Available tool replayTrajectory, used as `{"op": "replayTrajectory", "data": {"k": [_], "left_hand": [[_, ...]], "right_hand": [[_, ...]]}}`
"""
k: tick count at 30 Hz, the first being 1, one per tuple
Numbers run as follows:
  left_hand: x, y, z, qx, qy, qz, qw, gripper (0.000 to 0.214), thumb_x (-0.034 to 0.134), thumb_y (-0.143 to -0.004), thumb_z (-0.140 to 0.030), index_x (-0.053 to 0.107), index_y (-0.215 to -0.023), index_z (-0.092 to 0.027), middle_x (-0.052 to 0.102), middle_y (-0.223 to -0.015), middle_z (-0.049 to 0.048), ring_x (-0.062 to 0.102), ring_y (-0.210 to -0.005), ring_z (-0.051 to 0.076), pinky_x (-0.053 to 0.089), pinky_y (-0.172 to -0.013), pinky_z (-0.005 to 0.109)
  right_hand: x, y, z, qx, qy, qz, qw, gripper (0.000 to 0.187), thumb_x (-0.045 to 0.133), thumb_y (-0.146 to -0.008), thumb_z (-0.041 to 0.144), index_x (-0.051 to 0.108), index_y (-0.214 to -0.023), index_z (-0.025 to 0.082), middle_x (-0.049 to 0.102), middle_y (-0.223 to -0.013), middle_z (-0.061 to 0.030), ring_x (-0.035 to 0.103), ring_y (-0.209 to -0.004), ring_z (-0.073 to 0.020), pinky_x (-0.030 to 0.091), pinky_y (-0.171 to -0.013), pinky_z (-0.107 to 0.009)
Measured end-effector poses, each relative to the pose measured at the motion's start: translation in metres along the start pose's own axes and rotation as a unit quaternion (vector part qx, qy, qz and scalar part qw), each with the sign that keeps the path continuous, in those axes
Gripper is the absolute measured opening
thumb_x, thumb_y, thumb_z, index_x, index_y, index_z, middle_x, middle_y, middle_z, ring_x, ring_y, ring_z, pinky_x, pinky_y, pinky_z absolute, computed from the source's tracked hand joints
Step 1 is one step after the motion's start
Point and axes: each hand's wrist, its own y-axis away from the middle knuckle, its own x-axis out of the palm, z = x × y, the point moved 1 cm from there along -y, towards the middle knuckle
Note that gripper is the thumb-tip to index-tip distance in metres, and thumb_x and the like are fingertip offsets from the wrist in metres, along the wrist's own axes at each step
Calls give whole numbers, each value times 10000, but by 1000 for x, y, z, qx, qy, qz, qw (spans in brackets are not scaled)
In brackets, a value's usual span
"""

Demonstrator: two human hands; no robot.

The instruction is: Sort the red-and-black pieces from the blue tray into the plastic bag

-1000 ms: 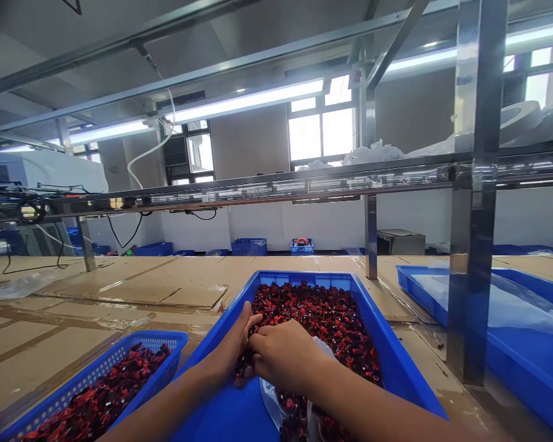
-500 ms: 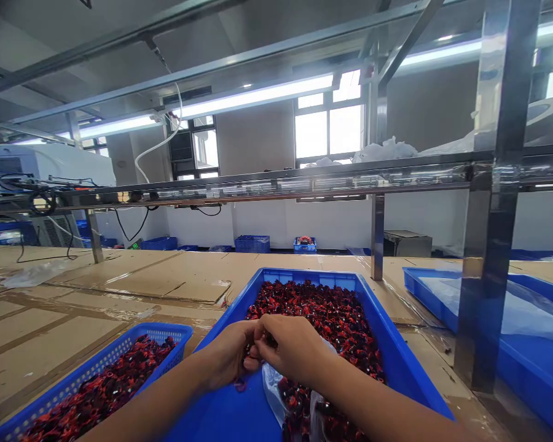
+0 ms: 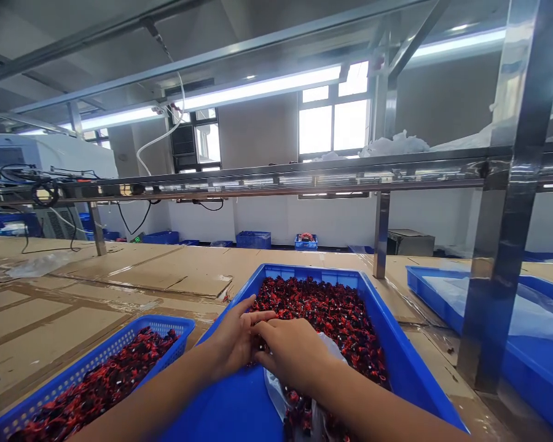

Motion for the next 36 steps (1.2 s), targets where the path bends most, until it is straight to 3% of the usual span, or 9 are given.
{"op": "replayTrajectory", "data": {"k": [5, 8, 12, 17, 21, 24, 30, 36], "left_hand": [[-7, -4, -2, 31, 5, 18, 999, 304, 444, -856, -215, 620, -1059, -72, 636, -812, 84, 577, -612, 150, 457, -534, 235], [-9, -4, -3, 64, -7, 62, 996, 275, 500, -794, -111, 652, -1019, -66, 654, -869, 112, 626, -740, 176, 526, -731, 298], [-7, -2, -1, 111, -47, 131, 984, 318, 594, -747, -25, 677, -1048, -91, 656, -857, 91, 634, -799, 167, 498, -910, 379], [-6, -2, 0, 172, -40, 135, 975, 291, 685, -779, -85, 671, -1068, -105, 666, -975, 111, 622, -776, 147, 511, -870, 349], [-8, -3, -3, 190, -29, 114, 975, 362, 716, -777, -100, 637, -1129, -121, 651, -1083, 126, 633, -820, 160, 511, -867, 344], [-8, -3, -3, 189, -37, 107, 975, 380, 736, -771, -134, 631, -1136, -116, 659, -1044, 129, 636, -843, 181, 506, -848, 341], [-8, -2, -1, 180, -31, 132, 974, 375, 784, -741, -190, 664, -1089, -112, 645, -801, 66, 585, -688, 138, 480, -751, 299], [-7, -1, -4, 183, -47, 151, 970, 331, 766, -776, -266, 697, -1068, -126, 636, -792, 52, 553, -665, 110, 448, -706, 248]], "right_hand": [[-5, -2, -7, 19, -8, -38, 999, 289, 553, -888, 269, 622, -1168, 255, 729, -1062, -42, 687, -924, -231, 466, -746, -286], [-7, -3, -11, 36, -30, -74, 996, 220, 483, -928, 247, 652, -1068, 241, 735, -978, -40, 681, -874, -210, 447, -716, -281], [-9, -4, -16, 78, -73, -115, 988, 160, 504, -922, 261, 652, -904, 204, 715, -818, -36, 652, -742, -196, 413, -624, -276], [-10, -7, -25, 33, -149, -136, 979, 145, 618, -872, 248, 664, -1008, 227, 719, -941, -26, 654, -866, -199, 453, -751, -293], [-12, -8, -32, -17, -145, -143, 979, 231, 644, -853, 173, 654, -1075, 232, 694, -1004, -34, 635, -949, -194, 458, -829, -300], [-13, -6, -33, -40, -117, -146, 982, 229, 652, -860, 183, 652, -1086, 219, 671, -922, -36, 631, -875, -187, 467, -768, -290], [-16, -4, -30, -64, -127, -153, 978, 256, 712, -816, 201, 635, -1060, 214, 677, -920, -29, 632, -847, -181, 474, -765, -289], [-16, -5, -28, -78, -166, -192, 964, 253, 661, -841, 186, 635, -1088, 236, 709, -979, -26, 650, -906, -180, 485, -814, -294]]}}
